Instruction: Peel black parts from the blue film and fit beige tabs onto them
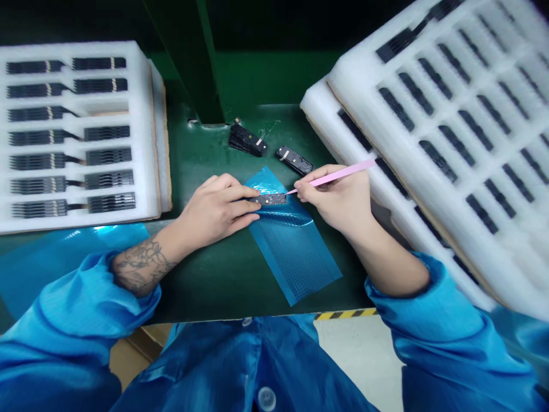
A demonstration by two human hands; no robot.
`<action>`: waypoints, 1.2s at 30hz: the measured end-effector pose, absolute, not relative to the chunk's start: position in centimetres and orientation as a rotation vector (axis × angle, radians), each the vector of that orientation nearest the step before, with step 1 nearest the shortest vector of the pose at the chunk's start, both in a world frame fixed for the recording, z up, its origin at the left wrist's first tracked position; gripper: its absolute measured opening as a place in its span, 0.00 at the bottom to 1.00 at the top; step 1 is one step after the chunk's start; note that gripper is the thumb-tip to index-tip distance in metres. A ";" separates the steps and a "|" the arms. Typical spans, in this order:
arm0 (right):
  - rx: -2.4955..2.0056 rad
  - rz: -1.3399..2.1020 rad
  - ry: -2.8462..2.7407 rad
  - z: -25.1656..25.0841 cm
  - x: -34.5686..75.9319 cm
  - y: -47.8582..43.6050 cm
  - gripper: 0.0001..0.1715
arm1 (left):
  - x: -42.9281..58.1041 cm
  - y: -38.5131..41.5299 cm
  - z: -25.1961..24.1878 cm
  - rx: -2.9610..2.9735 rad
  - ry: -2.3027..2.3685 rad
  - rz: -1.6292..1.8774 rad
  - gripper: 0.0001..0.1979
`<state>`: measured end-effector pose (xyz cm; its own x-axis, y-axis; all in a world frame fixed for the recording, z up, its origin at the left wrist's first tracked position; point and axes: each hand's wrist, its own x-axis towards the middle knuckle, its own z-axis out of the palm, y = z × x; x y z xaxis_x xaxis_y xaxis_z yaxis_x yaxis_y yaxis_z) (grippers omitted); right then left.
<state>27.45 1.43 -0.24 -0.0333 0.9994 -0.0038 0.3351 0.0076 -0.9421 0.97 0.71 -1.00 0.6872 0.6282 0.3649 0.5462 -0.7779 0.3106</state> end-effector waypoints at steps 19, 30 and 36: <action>-1.012 0.592 -2.263 -0.6 27.3 1.1 0.04 | 0.7 0.7 -0.7 2.795 0.904 0.591 0.12; -1.214 0.186 -1.888 -0.1 28.0 2.9 0.04 | 0.5 0.6 -0.4 2.782 0.916 0.543 0.11; -1.299 0.028 -2.104 -0.5 27.5 3.7 0.13 | 0.5 0.6 -0.5 2.784 0.906 0.562 0.11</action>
